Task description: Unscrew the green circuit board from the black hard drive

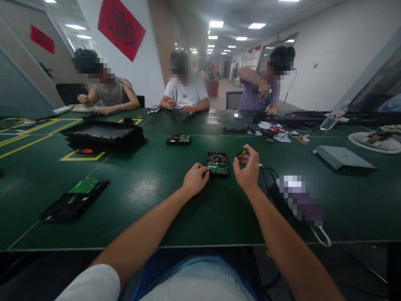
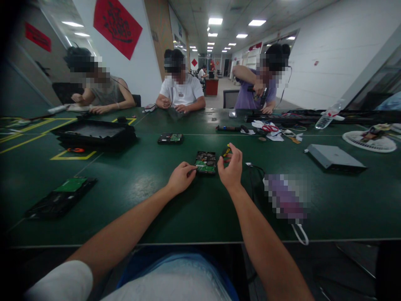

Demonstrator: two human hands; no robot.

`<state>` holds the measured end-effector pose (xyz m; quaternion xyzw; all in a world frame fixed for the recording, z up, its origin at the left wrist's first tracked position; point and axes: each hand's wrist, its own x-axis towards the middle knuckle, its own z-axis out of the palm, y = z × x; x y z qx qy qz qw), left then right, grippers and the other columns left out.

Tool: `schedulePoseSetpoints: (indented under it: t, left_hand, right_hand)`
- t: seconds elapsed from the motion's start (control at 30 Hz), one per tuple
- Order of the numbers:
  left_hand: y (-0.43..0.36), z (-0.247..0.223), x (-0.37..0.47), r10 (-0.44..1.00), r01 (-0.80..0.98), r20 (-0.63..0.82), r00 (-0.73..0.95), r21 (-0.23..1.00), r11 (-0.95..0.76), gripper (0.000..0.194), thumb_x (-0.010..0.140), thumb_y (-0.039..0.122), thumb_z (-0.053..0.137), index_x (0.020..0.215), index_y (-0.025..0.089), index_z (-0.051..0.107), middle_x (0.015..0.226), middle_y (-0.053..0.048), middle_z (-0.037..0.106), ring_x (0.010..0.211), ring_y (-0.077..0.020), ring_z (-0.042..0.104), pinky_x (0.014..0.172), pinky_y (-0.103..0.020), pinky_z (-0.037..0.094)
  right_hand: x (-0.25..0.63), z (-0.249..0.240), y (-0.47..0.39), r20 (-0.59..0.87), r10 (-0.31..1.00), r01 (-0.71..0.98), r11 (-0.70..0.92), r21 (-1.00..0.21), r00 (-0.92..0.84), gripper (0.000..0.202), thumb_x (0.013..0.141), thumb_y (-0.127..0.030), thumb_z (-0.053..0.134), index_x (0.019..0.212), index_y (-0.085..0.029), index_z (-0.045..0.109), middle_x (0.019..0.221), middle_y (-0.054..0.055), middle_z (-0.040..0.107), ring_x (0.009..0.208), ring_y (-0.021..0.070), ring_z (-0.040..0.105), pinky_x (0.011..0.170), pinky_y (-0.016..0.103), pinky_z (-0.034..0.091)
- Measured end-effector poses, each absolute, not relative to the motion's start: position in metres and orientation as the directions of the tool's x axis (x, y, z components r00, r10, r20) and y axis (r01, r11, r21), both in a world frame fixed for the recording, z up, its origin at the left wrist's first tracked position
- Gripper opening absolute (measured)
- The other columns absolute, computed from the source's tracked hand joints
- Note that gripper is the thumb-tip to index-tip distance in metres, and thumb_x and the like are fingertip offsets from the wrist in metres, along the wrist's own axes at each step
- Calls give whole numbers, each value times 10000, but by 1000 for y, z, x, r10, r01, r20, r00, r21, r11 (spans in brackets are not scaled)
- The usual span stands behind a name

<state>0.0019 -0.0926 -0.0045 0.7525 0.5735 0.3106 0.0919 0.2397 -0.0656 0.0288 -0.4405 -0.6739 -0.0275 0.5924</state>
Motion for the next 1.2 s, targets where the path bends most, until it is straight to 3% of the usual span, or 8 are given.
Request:
schedulePoseSetpoints:
  t: [0.17,0.37,0.6,0.9,1.2]
  left_hand:
    - [-94,-1,2,927,805,348,138,506,-309,292,1001,308,596,1228,226,759,1132,-85,663,886,-193,671,842,-340,573]
    - [-93,-3,3,936,820,327,130,495,-286,314,1000,326,599,1261,209,728,1144,-88,654,862,-189,667,839,-346,560]
    - [-95,-2,4,945,836,288,153,473,-279,391,989,390,621,1343,231,674,1209,-93,627,856,-184,668,816,-335,552]
    - [-99,4,5,946,857,262,192,425,-292,463,998,426,597,1433,269,625,1235,-86,625,893,-199,671,756,-322,530]
    - [-98,1,4,939,844,283,196,439,-308,441,1014,418,575,1412,246,653,1234,-85,623,870,-185,662,776,-324,538]
  right_hand:
    - [239,30,-66,822,561,642,594,-485,102,648,928,-337,674,1518,-229,428,1374,172,537,870,216,672,713,424,662]
    - [238,30,-67,834,547,641,612,-463,81,657,930,-256,620,1548,-219,398,1398,185,538,979,244,686,749,417,666]
    - [240,27,-64,826,556,649,593,-476,97,683,923,-317,673,1546,-253,401,1362,151,527,863,197,667,713,396,667]
    - [239,28,-67,816,572,639,599,-483,81,697,928,-268,624,1577,-236,373,1383,171,516,949,232,675,779,439,668]
    - [239,30,-68,823,562,641,604,-475,80,658,939,-298,646,1547,-229,403,1354,161,523,926,215,674,742,405,667]
